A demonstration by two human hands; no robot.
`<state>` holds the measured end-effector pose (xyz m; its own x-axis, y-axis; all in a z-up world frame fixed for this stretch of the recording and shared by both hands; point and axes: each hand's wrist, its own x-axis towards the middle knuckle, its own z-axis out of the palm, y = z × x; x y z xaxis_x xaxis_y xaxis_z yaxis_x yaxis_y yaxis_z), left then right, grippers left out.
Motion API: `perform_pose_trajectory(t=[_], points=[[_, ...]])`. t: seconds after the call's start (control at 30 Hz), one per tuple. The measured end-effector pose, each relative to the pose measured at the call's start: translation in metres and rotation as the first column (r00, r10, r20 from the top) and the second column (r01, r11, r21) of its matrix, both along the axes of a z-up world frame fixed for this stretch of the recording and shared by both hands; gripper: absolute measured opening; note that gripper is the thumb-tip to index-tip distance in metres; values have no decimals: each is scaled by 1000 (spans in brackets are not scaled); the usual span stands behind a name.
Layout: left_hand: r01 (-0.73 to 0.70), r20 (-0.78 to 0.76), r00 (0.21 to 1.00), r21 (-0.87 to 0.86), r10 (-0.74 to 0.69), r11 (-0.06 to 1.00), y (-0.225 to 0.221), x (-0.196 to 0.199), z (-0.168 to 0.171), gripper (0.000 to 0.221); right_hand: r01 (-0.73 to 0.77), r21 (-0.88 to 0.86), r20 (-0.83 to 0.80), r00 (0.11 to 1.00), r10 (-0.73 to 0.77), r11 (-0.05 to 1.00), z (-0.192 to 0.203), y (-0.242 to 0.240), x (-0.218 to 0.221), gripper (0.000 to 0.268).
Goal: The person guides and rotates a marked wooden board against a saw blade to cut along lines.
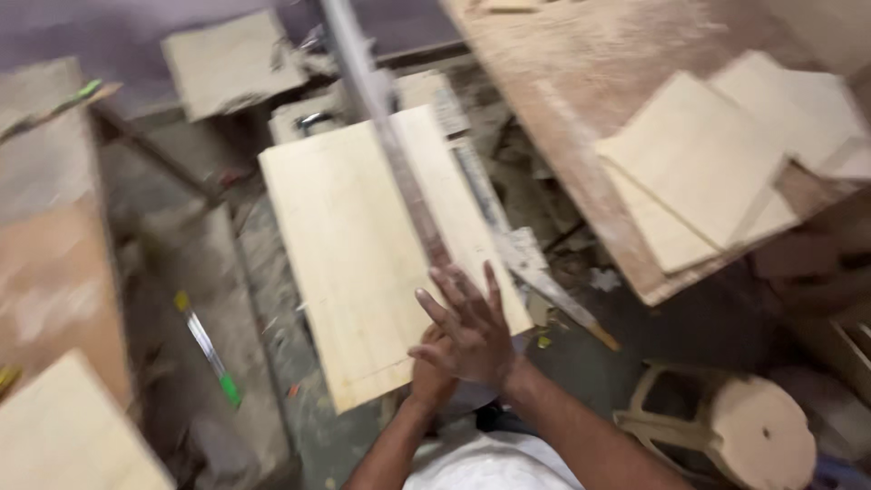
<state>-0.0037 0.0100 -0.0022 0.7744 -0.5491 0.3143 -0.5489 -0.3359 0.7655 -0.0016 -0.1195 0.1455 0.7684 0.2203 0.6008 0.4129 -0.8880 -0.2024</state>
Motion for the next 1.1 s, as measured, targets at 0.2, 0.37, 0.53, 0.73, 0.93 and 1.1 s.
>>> perform_pose_trajectory(t=[0.2,0.37,0.53,0.73,0.93,1.1], points=[[-34,-33,999,39,35,999,2,4,-27,16,489,354,-860,506,72,797,20,-33,-43,117],[-86,24,996,32,85,996,-4,1,5,11,155,988,-128,801,585,4,17,-66,-40,90],[-198,-17,980,-114,197,974,3,-17,64,34,534,476,-712,701,-50,699,-63,-99,-2,56],[-809,-937,69,148,342,569,58,-74,53,36,631,279,-765,602,-230,724,-130,-123,1,58],[-980,-977,181,-170,116,106,71,-46,32,24,609,336,-820,564,-95,718,-155,-125,17,58],[-908,-864,413,-364,287,208,83,-28,66,24,672,529,-846,470,253,518,-76,-128,31,63]])
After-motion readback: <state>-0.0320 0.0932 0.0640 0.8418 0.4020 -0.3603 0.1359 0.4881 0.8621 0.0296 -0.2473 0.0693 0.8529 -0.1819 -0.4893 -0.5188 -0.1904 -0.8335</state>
